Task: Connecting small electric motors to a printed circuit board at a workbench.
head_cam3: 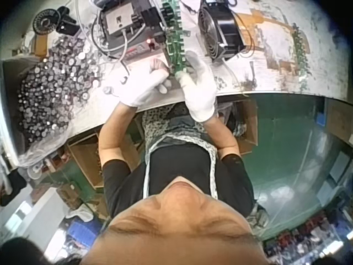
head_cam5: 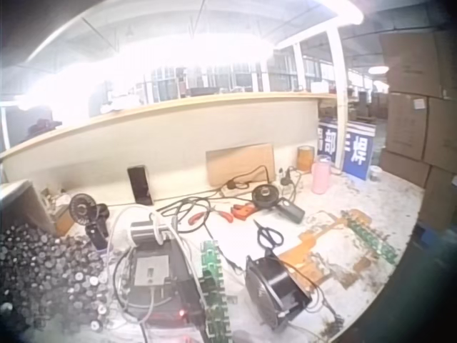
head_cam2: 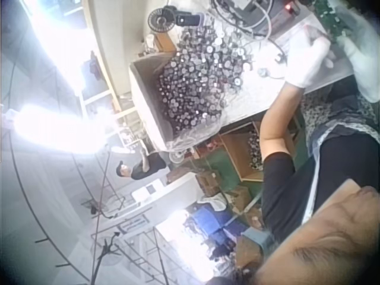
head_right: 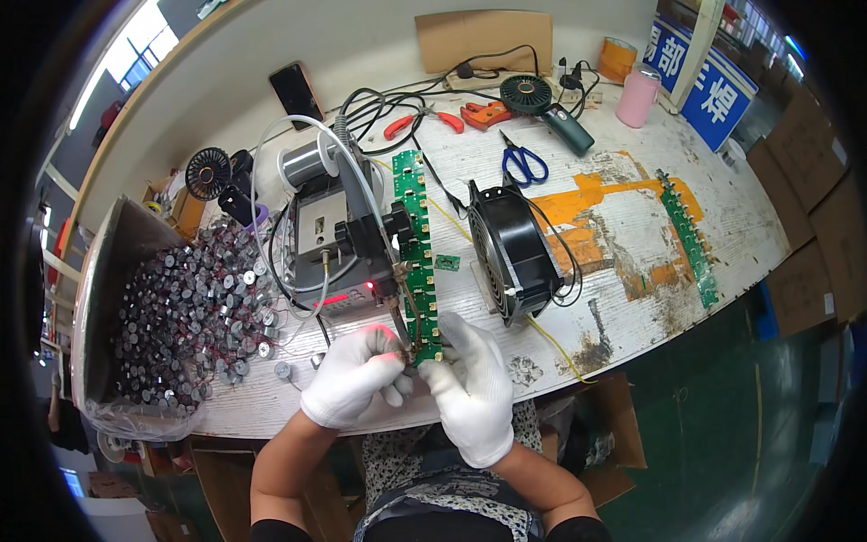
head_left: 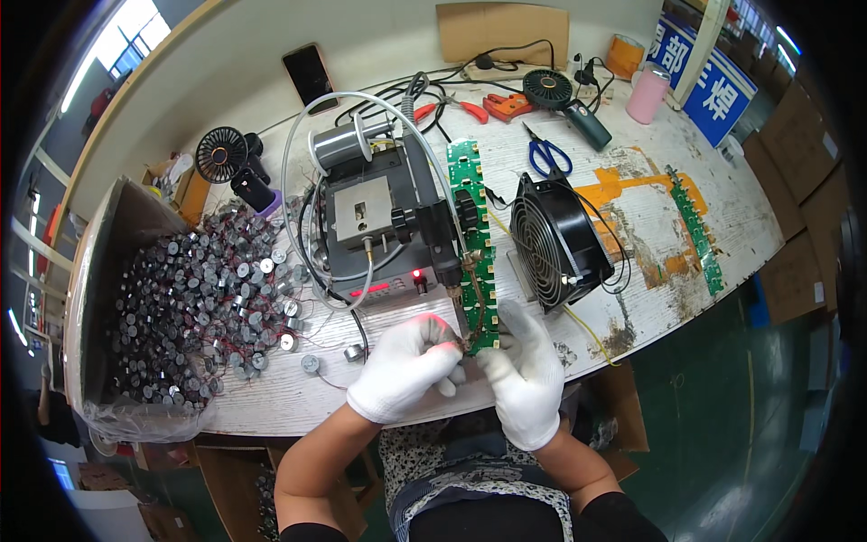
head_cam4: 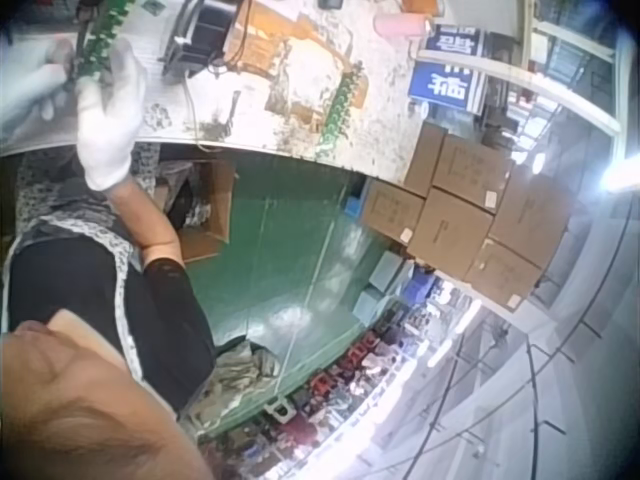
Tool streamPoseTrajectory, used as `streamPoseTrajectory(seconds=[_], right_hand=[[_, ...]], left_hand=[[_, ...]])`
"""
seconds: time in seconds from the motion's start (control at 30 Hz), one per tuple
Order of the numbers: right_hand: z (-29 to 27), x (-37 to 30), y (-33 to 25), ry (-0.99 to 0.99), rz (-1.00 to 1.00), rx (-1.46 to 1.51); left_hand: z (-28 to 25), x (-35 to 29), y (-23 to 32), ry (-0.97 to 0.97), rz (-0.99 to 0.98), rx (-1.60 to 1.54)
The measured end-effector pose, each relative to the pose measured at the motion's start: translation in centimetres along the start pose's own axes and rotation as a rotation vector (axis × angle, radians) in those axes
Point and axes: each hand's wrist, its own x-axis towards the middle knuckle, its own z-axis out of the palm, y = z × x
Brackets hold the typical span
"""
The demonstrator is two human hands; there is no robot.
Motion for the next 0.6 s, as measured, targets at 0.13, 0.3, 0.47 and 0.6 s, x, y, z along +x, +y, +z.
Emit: streamPoseTrajectory(seconds=[0.13,0.3,0.47,0.6], right_hand=[[0.1,-0.1,-0.1,-0.001,-0.046,-0.028],[-0.1,-0.1,0.6,-0.007,-0.11,-0.078],[0.1,-0.5,0.8,0.018,0.007,-0.013],[0.2,-0.5,0.8,0.036,0.012,0.042]], left_hand=[[0.2,0.0,-0.1,0.013,0.007,-0.014],[0.2,0.1,-0.3,0.007,0.028,-0.028],[0.2,0.1,-0.7,0.035,0.038,-0.032],[0.1,0.2,-1.3,0.028,0.03,0.007]])
